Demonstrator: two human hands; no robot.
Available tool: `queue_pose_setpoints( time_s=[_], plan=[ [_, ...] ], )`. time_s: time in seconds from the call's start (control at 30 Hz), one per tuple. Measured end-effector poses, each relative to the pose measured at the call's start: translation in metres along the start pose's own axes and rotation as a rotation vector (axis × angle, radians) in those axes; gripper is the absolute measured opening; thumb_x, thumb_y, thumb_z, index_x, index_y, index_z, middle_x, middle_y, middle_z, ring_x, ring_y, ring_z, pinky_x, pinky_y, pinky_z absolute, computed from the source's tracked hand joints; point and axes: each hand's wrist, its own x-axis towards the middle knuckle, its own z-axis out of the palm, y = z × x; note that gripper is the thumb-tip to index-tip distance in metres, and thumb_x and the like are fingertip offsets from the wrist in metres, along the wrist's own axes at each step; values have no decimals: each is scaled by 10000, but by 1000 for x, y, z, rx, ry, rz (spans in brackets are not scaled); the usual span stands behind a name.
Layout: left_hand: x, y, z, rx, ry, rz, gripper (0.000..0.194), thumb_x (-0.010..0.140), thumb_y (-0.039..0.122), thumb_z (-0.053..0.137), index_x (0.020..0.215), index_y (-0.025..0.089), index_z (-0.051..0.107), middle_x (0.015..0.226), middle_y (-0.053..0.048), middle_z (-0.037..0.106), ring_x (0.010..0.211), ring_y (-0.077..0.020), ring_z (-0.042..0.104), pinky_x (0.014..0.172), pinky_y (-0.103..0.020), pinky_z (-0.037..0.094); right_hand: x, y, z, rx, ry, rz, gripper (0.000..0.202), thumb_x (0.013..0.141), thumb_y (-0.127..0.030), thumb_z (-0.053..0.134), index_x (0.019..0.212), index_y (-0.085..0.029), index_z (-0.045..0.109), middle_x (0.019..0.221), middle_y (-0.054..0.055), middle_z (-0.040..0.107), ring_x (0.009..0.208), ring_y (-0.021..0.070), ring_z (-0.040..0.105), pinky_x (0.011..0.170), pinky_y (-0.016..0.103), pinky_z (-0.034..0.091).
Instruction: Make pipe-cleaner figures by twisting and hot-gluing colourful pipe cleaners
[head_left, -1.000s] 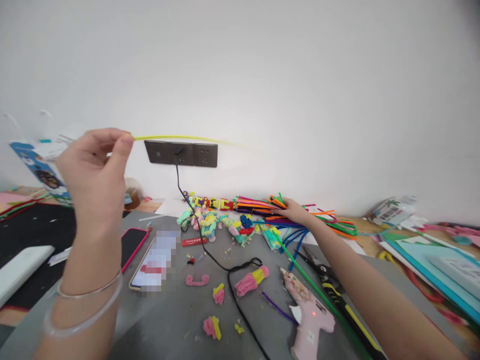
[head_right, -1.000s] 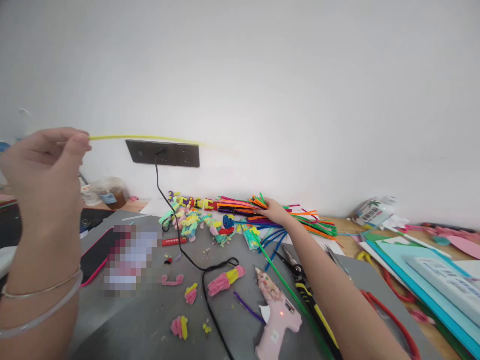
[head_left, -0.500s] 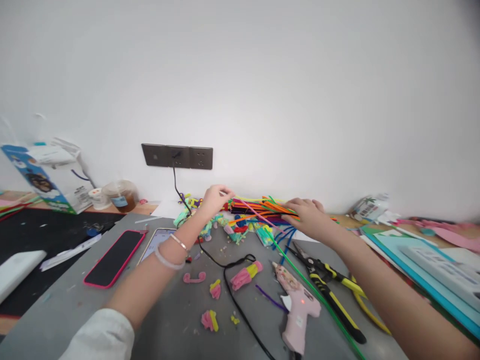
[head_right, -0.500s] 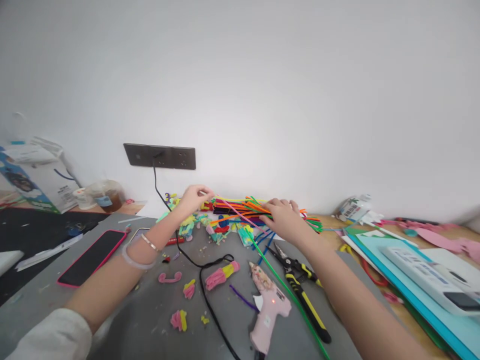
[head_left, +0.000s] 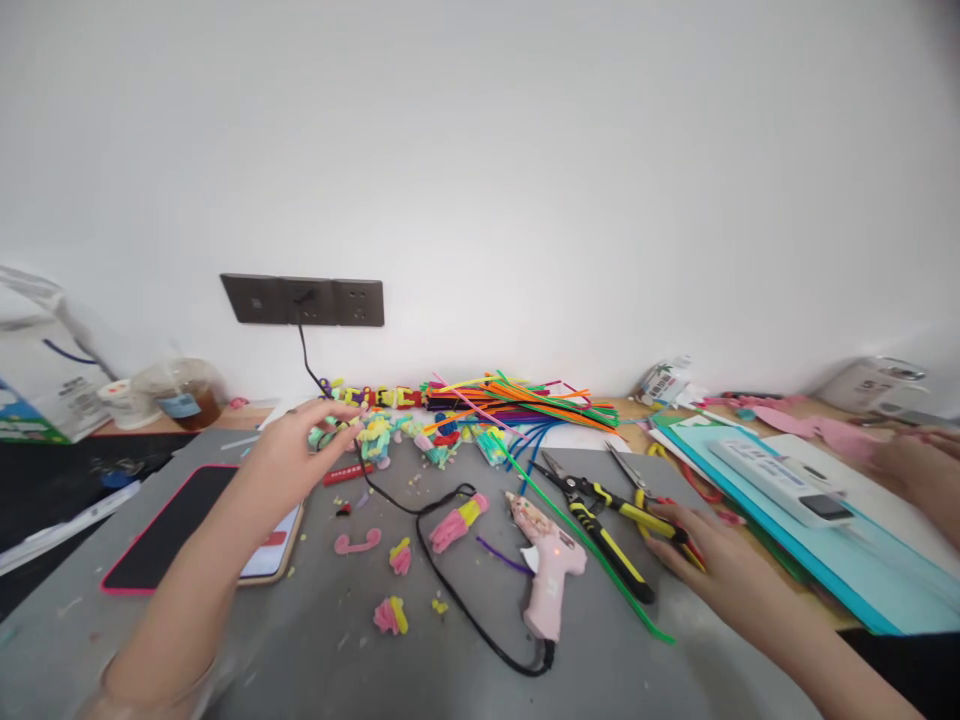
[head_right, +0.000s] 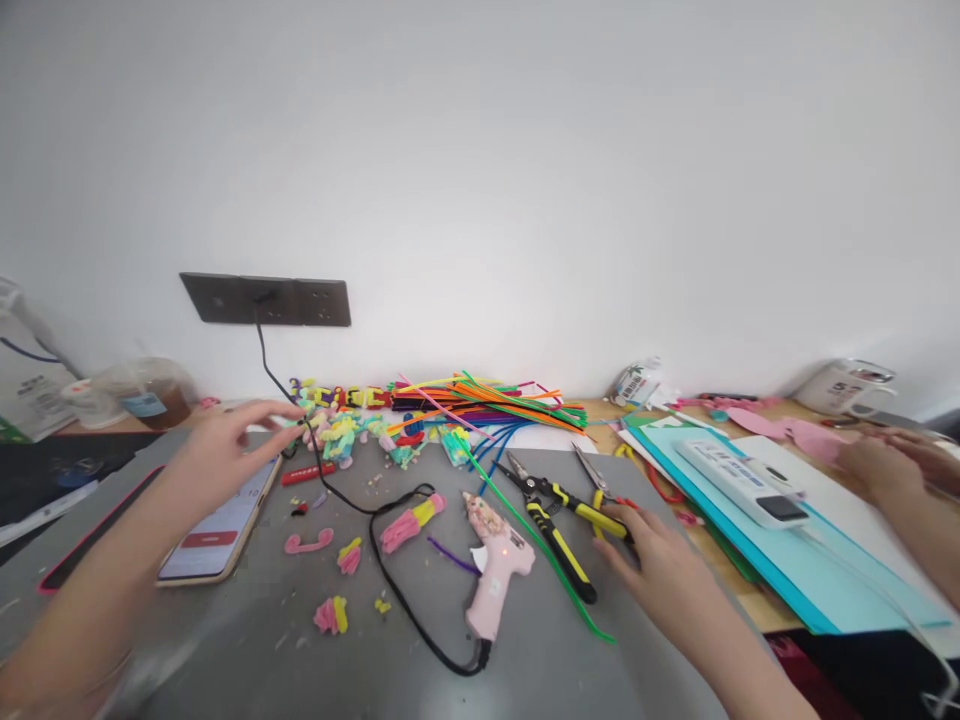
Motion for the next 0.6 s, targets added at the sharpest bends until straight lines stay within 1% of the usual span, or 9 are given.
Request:
queue_pose_setpoints(
  time_s=[0.07,0.13,0.23,0.27,0.3,0.37,0.43,0.5,0.6],
  plan=[
    [-34,-10,-8,34,61,-78,297,774,553,621,847,303,764,754,-8,751,585,-204,629,504,-258,456,-5,2,1,42,71,90,336,708,-549,558,871,-276,668,910,181,775,872,435,728,754,566,572],
    [-67,-20,-8,48,53,-169,290,770,551,628,859,312,767,745,7,741,493,-167,569,493,-250,481,-11,-5,-2,102,94,143,332,733,-572,530,847,-284,649,842,158,769,775,394,735,668,520,585],
    [-112,-33,0,41,81,-240,281,805,541,605,846,308,755,777,3,760,549,-176,611,511,-241,509,-25,-37,-4,203,79,148,343,791,-610,502,840,-297,632,874,116,760,738,330,718,624,442,572],
    [-124,-36,3,40,69,-234,273,795,536,619,833,302,755,782,0,769,529,-171,608,524,-248,523,-32,-51,-3,227,73,166,345,818,-623,480,808,-304,611,771,88,730,662,305,692,580,413,551],
    [-134,-39,5,42,46,-247,264,817,516,610,850,298,755,819,-5,777,534,-170,611,546,-255,536,-38,-66,0,270,35,169,368,834,-643,445,747,-309,572,634,57,665,561,280,644,508,382,514],
    [-149,-45,11,64,43,-251,240,826,491,613,848,297,752,797,0,773,518,-169,607,541,-259,542,-50,-94,10,383,-166,159,400,847,-667,416,698,-309,513,532,20,581,461,246,577,449,346,472],
    [-158,-50,15,83,51,-226,214,824,468,621,855,298,749,772,8,766,524,-171,622,534,-256,542,-60,-117,25,382,-291,170,368,831,-672,420,808,-324,537,482,-11,549,406,242,534,432,340,448],
    [-162,-53,20,89,63,-183,193,824,440,626,867,293,743,804,3,769,566,-174,655,557,-257,551,-67,-134,40,333,-360,143,342,836,-632,423,939,-339,566,482,-20,564,448,263,583,483,341,460],
    [-162,-53,26,71,95,-121,186,845,407,608,878,270,728,871,-16,770,661,-181,696,637,-269,568,-74,-145,57,295,-494,169,355,876,-570,388,1038,-326,588,508,-22,590,484,267,644,516,331,472]
  ],
)
